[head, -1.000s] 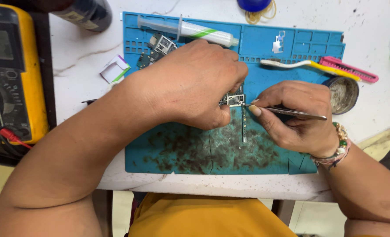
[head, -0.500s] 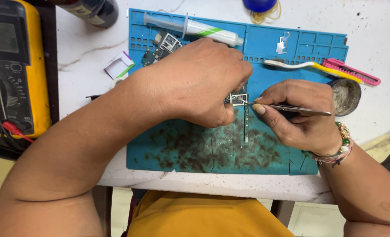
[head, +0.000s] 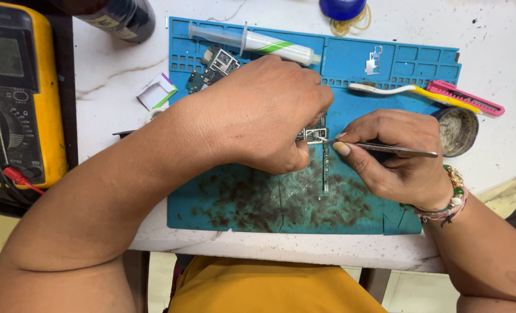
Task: The person works on a circuit board using tweezers and a soldering iron to apply and remove small components.
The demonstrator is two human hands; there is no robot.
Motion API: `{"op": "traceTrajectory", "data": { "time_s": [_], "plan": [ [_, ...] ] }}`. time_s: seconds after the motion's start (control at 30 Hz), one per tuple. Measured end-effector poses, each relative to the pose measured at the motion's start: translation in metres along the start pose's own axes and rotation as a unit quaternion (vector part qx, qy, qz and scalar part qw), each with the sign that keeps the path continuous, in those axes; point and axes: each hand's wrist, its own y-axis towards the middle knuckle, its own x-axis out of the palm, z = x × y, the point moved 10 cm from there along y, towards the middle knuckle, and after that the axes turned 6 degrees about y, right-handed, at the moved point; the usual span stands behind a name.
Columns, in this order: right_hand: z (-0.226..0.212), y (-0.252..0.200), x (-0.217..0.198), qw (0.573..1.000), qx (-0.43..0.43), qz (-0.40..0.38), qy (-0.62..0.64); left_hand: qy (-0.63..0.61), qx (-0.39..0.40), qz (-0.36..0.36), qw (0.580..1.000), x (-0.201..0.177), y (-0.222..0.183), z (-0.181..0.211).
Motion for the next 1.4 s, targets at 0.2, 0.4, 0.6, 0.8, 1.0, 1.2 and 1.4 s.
{"op": "traceTrajectory", "data": {
  "time_s": [0.2, 0.4, 0.6, 0.8, 1.0, 1.2, 1.4],
  "plan": [
    [-0.0002, -0.0009, -0.0003, 1.0, -0.002, 0.002, -0.004, 0.0, -0.005, -0.015, 1.0, 0.0027, 0.0001, -0.0002],
    [0.0015, -0.0012, -0.0007, 1.0, 0.006, 0.01, -0.003, 0.009, 0.001, -0.008, 1.0, 0.0017, -0.0001, 0.0009],
    [-0.0004, -0.0008, 0.0014, 1.0, 0.002, 0.011, -0.004, 0.007, 0.005, -0.002, 1.0, 0.001, -0.002, 0.0013],
    [-0.0036, -0.0032, -0.0001, 1.0, -0.004, 0.01, -0.017, 0.002, 0.0, -0.004, 1.0, 0.0021, -0.0018, 0.0016],
    [-0.0026, -0.0046, -0.0005, 1.0, -0.005, 0.01, -0.015, 0.006, 0.0, -0.006, 1.0, 0.0043, -0.0006, 0.0007],
    [-0.0034, -0.003, 0.0002, 1.0, -0.006, 0.008, -0.017, 0.008, -0.005, -0.01, 1.0, 0.0038, -0.0015, -0.0002],
    [-0.002, -0.0036, -0.0013, 1.0, -0.007, 0.012, -0.018, 0.009, -0.011, -0.018, 1.0, 0.003, 0.0003, -0.0003]
  ]
}}
